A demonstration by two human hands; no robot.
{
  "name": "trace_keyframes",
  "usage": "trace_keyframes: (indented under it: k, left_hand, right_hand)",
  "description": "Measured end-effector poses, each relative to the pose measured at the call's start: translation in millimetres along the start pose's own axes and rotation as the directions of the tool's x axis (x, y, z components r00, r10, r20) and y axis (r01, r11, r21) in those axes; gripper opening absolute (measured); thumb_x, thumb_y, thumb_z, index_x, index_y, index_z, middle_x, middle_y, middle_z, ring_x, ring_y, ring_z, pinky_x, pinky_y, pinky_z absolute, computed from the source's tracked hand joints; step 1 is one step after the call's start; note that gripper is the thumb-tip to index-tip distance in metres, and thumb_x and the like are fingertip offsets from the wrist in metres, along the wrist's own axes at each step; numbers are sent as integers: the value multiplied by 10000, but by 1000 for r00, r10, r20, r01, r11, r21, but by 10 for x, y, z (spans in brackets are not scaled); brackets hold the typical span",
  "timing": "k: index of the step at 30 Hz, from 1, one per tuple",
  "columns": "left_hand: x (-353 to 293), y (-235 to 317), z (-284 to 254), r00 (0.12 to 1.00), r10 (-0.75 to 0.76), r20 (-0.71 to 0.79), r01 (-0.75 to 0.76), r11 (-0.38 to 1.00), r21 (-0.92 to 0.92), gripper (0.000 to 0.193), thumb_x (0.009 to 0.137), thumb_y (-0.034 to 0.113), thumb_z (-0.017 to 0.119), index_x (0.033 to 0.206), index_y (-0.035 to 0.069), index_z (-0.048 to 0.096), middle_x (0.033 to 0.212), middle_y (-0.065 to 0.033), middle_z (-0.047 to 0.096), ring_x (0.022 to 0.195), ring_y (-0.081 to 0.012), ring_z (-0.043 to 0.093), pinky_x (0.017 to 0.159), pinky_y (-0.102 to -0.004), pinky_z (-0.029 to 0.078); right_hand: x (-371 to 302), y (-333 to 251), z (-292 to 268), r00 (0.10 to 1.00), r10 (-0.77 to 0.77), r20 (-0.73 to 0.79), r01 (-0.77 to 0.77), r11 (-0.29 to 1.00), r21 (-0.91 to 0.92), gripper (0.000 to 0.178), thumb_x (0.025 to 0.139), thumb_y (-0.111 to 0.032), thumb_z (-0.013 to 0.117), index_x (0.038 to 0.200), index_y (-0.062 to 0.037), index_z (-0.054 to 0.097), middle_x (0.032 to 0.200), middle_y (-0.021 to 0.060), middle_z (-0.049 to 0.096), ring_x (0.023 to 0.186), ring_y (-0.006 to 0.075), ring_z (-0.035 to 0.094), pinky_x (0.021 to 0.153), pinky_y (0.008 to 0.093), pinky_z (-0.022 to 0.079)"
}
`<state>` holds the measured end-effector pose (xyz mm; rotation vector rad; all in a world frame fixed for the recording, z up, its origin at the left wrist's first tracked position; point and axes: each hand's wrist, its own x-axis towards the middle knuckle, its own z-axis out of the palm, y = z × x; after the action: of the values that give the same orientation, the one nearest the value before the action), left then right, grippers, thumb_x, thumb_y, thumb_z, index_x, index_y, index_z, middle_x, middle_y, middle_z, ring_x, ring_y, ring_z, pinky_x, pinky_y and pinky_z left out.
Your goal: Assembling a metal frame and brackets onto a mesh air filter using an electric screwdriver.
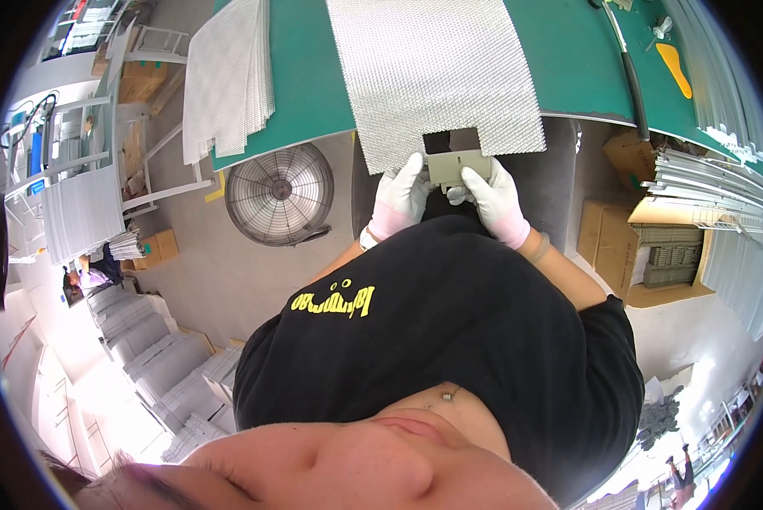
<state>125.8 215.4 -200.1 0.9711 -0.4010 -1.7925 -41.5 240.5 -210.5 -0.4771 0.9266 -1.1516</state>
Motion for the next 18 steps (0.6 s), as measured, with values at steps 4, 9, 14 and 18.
trace_keyframes:
  k: [4,9,14,18]
  left_hand:
    - [0,4,-56,996,-74,-53,75,997,28,223,972,253,679,1029,38,691,980,-77,721,863,-169,680,781,-340,520]
    - [22,-40,-98,993,-86,-81,87,996,11,212,957,252,703,1026,52,706,960,-48,725,848,-148,674,749,-314,511]
    - [31,-56,-104,987,-70,-144,85,991,101,202,947,236,717,1006,42,725,931,-43,725,815,-128,664,724,-292,511]
    - [43,-34,-103,989,-65,-136,79,992,97,195,946,234,718,992,44,728,920,-39,724,804,-128,661,725,-291,511]
  right_hand:
    - [21,-18,10,997,-78,-11,74,978,-193,258,1015,-165,571,1191,19,530,997,98,684,734,114,642,678,272,545]
    - [15,-111,52,999,-44,-16,40,978,-203,267,1008,-166,591,1180,31,535,981,91,686,721,107,638,669,264,537]
    - [75,-108,-29,1000,-12,24,19,948,-316,244,1009,-164,592,1150,35,579,933,75,687,701,101,630,650,253,524]
    - [68,-120,1,999,-44,-16,37,948,-316,224,1010,-165,590,1097,37,634,885,58,685,690,93,626,644,242,518]
